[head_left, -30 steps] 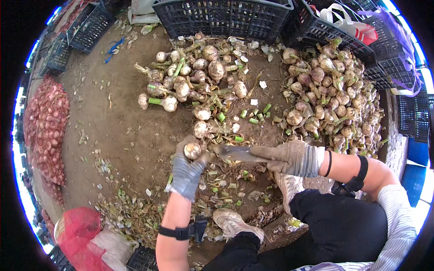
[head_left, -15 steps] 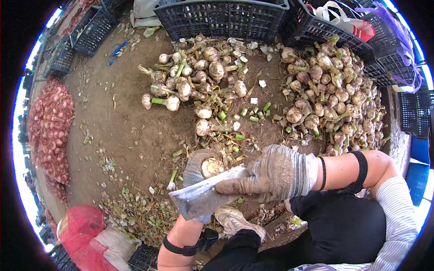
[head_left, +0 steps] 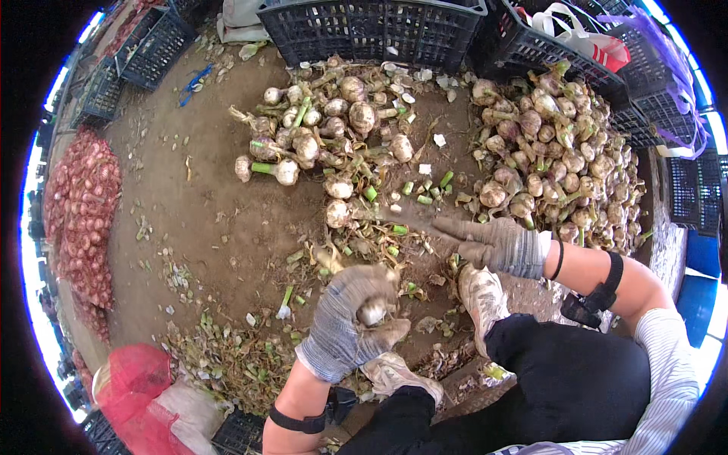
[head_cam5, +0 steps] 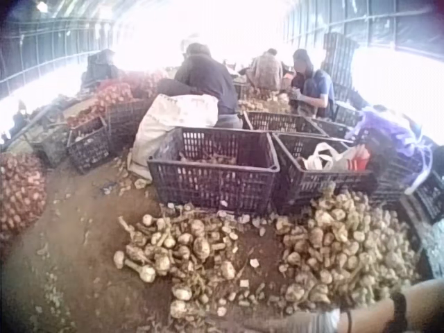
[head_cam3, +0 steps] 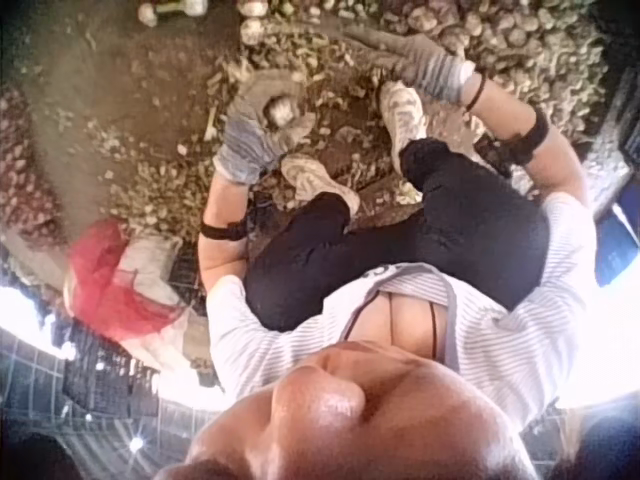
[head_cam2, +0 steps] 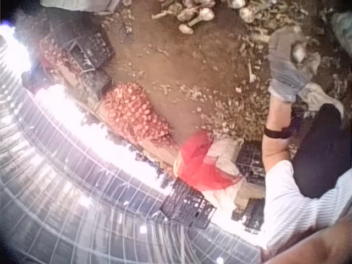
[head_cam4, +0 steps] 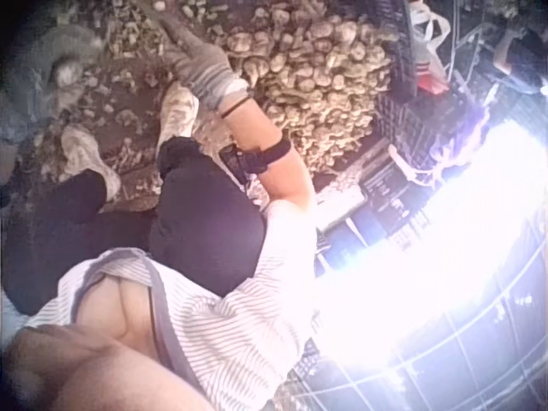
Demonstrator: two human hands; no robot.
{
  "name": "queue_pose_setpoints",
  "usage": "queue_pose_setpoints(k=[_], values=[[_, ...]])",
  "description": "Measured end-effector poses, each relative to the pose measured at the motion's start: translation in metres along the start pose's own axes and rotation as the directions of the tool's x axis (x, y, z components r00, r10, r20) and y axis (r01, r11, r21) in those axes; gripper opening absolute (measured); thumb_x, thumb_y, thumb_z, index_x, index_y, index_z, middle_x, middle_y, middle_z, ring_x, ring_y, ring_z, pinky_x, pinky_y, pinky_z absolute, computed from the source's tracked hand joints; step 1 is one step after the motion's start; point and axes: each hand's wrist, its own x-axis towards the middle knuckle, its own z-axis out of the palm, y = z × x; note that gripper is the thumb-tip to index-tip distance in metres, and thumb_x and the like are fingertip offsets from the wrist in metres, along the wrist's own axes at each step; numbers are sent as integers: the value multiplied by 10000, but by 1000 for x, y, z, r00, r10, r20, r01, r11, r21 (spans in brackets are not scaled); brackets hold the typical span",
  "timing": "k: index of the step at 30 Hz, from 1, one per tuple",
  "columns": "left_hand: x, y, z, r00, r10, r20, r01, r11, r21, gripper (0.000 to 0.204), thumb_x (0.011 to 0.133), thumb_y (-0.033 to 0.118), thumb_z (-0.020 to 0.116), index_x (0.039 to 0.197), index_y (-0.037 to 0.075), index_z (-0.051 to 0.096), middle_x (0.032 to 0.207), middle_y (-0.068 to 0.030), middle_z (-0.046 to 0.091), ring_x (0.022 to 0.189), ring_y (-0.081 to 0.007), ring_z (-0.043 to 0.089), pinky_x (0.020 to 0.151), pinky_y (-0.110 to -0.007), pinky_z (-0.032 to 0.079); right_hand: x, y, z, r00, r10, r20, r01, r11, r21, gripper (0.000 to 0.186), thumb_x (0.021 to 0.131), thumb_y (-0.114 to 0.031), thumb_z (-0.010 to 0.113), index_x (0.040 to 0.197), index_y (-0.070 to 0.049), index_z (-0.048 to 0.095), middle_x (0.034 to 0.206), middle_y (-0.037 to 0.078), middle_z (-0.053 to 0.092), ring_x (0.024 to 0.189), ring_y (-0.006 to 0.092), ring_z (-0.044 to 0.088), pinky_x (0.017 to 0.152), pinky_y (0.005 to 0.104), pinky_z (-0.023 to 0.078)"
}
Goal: The recorder uses a cleaver to trim the roots and stems of garlic bulbs on the floor of a processing area.
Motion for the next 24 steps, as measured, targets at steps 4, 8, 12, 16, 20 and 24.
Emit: queue_pose_setpoints(k=[4,8,12,16,20,24], values=[[2,-2,-5,947,247,206,-284,943,173,336,647,399,801,625,144,582,664,-1,610,628,-227,599,641,-356,471,-5,-42,0,957,93,274,-133,983,130,548,955,-306,496,1467,-243,311,1230,105,604,994,219,628,878,327,486],[-4,0,-17,832,268,485,-439,854,279,308,621,317,809,612,145,553,636,-10,566,589,-228,569,561,-374,452,5,-46,-3,891,201,408,-291,941,171,516,965,-348,453,1459,-271,327,1176,129,614,886,206,640,810,349,514],[-4,-1,-32,978,57,-203,-77,993,-93,235,754,282,739,684,129,576,648,17,573,605,-173,581,544,-330,473,-1,5,5,775,528,347,-487,849,-203,528,955,-400,457,1455,-286,333,973,90,608,688,152,582,624,323,520],[10,-6,-16,601,-786,-144,452,483,-750,209,842,268,698,884,76,627,743,-4,618,805,-204,652,701,-328,559,-13,49,34,736,556,386,-586,809,-49,565,921,-441,499,1441,-266,368,815,42,580,630,139,561,575,314,510],[33,-1,19,927,-353,123,309,540,-782,700,743,83,777,1334,58,402,1308,-119,472,1109,-238,535,888,-307,509,-13,54,44,797,413,441,-493,866,80,576,927,-488,493,1428,-223,391,712,50,583,607,139,562,572,294,488],[69,-97,26,485,-829,-279,750,559,-355,796,732,210,800,1355,-9,355,1370,-240,412,1160,-352,511,953,-385,460,-7,34,31,758,530,381,-586,810,38,605,911,-516,512,1415,-199,408,736,75,610,632,157,580,619,307,487]])
